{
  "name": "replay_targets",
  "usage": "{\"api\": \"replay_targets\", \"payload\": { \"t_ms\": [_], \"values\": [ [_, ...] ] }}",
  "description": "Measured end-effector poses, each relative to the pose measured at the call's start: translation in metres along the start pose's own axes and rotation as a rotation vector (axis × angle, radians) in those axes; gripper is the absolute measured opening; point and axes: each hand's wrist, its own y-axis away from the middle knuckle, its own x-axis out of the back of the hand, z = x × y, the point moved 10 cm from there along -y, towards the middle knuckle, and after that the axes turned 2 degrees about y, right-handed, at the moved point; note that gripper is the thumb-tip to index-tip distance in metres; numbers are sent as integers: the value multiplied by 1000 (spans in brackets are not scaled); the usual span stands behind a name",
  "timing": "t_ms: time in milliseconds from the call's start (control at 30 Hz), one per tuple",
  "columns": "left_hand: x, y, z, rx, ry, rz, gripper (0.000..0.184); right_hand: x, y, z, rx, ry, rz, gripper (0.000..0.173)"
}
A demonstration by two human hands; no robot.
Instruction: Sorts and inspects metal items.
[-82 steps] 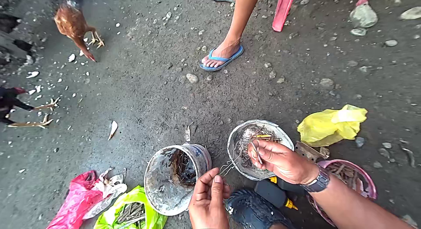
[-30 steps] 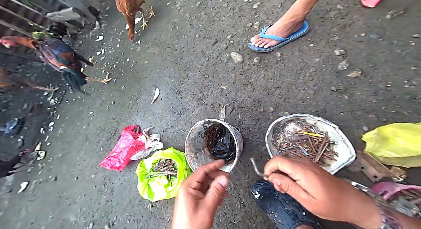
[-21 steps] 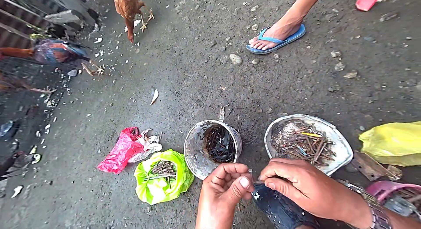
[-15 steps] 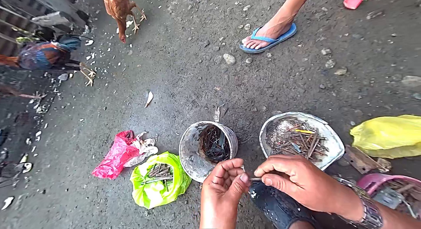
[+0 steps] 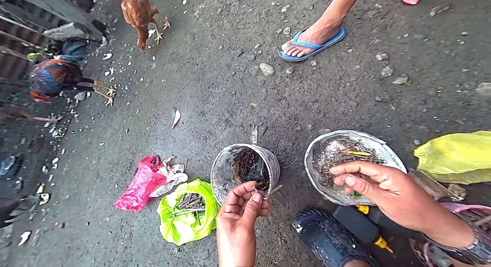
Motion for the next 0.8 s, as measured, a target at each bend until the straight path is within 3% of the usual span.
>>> {"api": "replay_targets", "payload": {
  "t_ms": [333, 533, 667, 800],
  "values": [
    [19, -5, 7, -24, -14, 30, 26, 35, 8, 26, -83, 152, 88, 32],
    [57, -27, 29, -167, -430, 55, 19, 83, 14, 25, -66, 758, 229, 28],
    [50, -47, 26, -114, -656, 56, 21, 91, 18, 46, -176, 853, 181, 24],
    [17, -36, 31, -226, -603, -16, 20, 63, 17, 71, -234, 932, 16, 16]
  ]
}}
